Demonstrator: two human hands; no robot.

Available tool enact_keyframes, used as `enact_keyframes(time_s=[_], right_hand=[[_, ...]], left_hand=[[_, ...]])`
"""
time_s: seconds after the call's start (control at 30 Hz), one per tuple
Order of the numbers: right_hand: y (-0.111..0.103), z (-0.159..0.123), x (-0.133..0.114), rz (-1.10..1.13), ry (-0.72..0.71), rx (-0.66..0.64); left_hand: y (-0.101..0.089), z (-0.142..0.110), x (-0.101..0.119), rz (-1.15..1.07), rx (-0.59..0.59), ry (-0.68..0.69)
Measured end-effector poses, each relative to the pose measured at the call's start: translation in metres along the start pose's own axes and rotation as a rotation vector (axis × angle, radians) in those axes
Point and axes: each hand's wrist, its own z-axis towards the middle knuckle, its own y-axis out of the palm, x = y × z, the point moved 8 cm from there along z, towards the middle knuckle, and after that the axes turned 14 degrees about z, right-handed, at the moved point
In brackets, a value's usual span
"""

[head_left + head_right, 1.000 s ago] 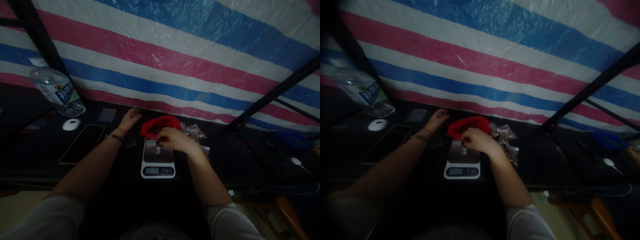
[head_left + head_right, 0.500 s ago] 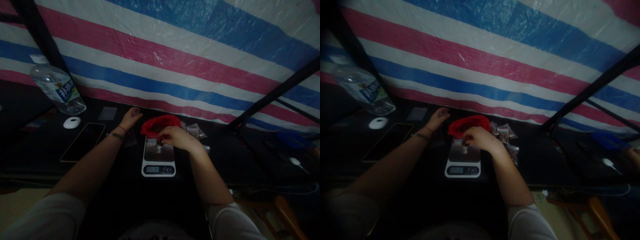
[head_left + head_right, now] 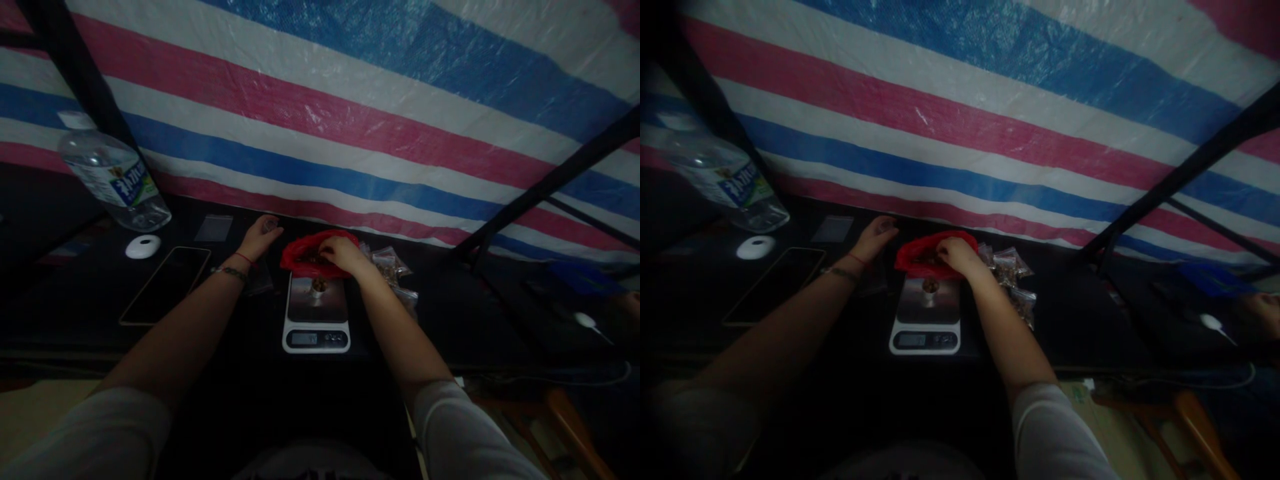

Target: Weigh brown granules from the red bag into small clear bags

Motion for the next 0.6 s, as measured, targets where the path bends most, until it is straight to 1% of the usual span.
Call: enact_keyframes(time_s=[0.07, 0.1, 0.17, 0.23, 0.27, 0.33, 0.4, 0.43, 0.47, 0.53, 0.57, 0.6], right_hand=[[0.003, 0.002, 0.004, -0.003, -0.012, 0.033], [0.001, 0.001, 0.003, 0.008, -0.027, 0.066], [-0.008, -0.007, -0.004, 0.055, -0.059, 0.143], [-0.016, -0.019, -0.012, 0.141, -0.094, 0.183], [-0.018, -0.026, -0.016, 0.202, -0.112, 0.180], [-0.018, -0.040, -0.023, 0.334, -0.149, 0.119], [-0.013, -0.052, -0.030, 0.410, -0.171, 0.020], [-0.009, -0.057, -0.033, 0.411, -0.171, -0.020], [-0.005, -0.061, -0.034, 0.394, -0.161, -0.053], [0.001, -0.065, -0.037, 0.341, -0.134, -0.088], [0.003, -0.065, -0.039, 0.319, -0.123, -0.097], [0.004, -0.065, -0.041, 0.304, -0.120, -0.102]], left_hand=[[0.000, 0.000, 0.000, 0.009, 0.001, 0.002], [0.001, 0.000, 0.000, 0.014, 0.004, 0.009], [0.000, -0.002, 0.003, 0.025, 0.022, 0.038], [-0.004, -0.004, 0.012, 0.059, 0.052, 0.085], [-0.009, -0.006, 0.019, 0.091, 0.072, 0.111], [-0.024, -0.010, 0.041, 0.184, 0.101, 0.166], [-0.044, -0.016, 0.070, 0.268, 0.117, 0.216], [-0.053, -0.019, 0.085, 0.300, 0.100, 0.239], [-0.059, -0.023, 0.098, 0.358, 0.040, 0.255], [-0.055, -0.034, 0.115, 0.535, -0.192, 0.277], [-0.050, -0.043, 0.118, 0.609, -0.321, 0.272], [-0.044, -0.053, 0.117, 0.669, -0.422, 0.265]])
